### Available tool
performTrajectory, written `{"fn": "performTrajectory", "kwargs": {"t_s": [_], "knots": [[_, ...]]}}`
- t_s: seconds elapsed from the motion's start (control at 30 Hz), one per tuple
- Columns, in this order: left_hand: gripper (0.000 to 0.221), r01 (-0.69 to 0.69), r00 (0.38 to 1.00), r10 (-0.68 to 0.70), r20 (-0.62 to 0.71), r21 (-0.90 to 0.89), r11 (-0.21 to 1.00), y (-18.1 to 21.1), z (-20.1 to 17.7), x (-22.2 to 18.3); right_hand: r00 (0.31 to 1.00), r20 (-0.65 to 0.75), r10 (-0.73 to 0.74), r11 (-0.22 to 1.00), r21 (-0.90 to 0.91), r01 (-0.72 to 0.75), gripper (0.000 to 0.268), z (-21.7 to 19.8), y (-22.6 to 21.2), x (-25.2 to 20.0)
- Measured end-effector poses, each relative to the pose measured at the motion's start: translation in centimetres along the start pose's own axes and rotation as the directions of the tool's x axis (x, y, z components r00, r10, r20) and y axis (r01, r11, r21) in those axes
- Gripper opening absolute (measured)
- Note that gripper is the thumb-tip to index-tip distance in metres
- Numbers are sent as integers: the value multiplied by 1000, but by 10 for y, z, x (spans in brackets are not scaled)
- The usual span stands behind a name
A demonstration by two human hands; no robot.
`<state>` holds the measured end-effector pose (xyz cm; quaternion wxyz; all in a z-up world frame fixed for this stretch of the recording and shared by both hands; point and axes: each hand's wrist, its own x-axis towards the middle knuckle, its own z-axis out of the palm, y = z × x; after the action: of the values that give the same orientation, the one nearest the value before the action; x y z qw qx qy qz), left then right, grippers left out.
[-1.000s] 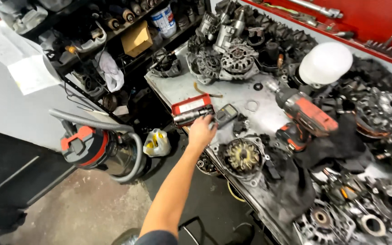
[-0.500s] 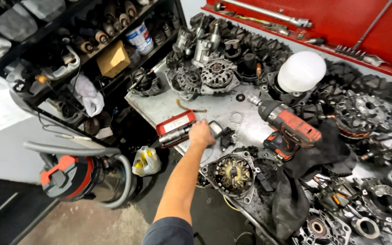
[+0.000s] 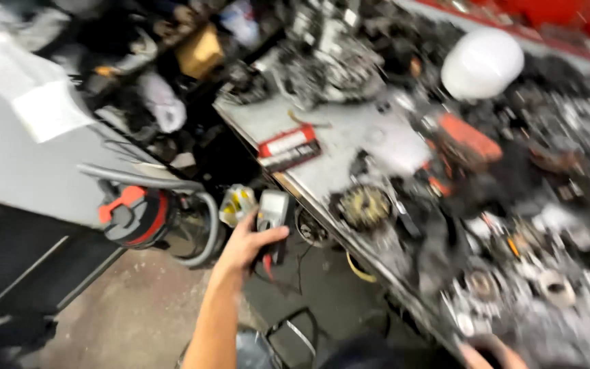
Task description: Inspecting, cleaning, and testing automotive alternator components at a workbench using tools and a multimeter.
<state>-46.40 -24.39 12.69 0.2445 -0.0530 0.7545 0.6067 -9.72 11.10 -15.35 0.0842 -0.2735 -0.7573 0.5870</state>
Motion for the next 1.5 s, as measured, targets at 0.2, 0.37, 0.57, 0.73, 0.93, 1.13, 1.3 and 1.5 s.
{"fn": "performTrajectory", "kwargs": {"t_s": [0.2, 0.37, 0.57, 0.73, 0.93, 1.13, 1.3, 1.5], "knots": [[49, 485, 871, -328, 365, -535, 692, -92, 125, -85, 967, 32, -254, 966, -31, 255, 22, 31, -253, -53], [53, 559, 800, -234, 552, -543, 627, -136, 223, -145, 904, -148, -402, 905, -213, 368, 22, 9, -253, -97], [57, 131, 792, 169, 587, -434, 891, -158, 279, -207, 867, -402, -295, 923, -355, 149, 29, -36, -228, -154], [59, -210, 755, 302, 582, -222, 952, -156, 295, -248, 875, -284, -393, 839, -500, 214, 25, -68, -206, -185], [52, 646, 607, -276, 745, -261, 717, -155, 290, -267, 739, 230, -633, 428, -692, 582, 41, -115, -182, -184], [56, 671, 462, -298, 835, -110, 733, -149, 273, -237, 738, 255, -625, 369, -736, 568, 38, -105, -189, -162], [63, 374, 625, 87, 775, -395, 839, -117, 265, -205, 937, -218, -275, 920, 224, 322, 88, -44, -154, -161], [68, 301, 687, 144, 713, -459, 836, -64, 243, -155, 988, 114, -103, 960, 271, 69, 76, 24, -98, -148]]}}
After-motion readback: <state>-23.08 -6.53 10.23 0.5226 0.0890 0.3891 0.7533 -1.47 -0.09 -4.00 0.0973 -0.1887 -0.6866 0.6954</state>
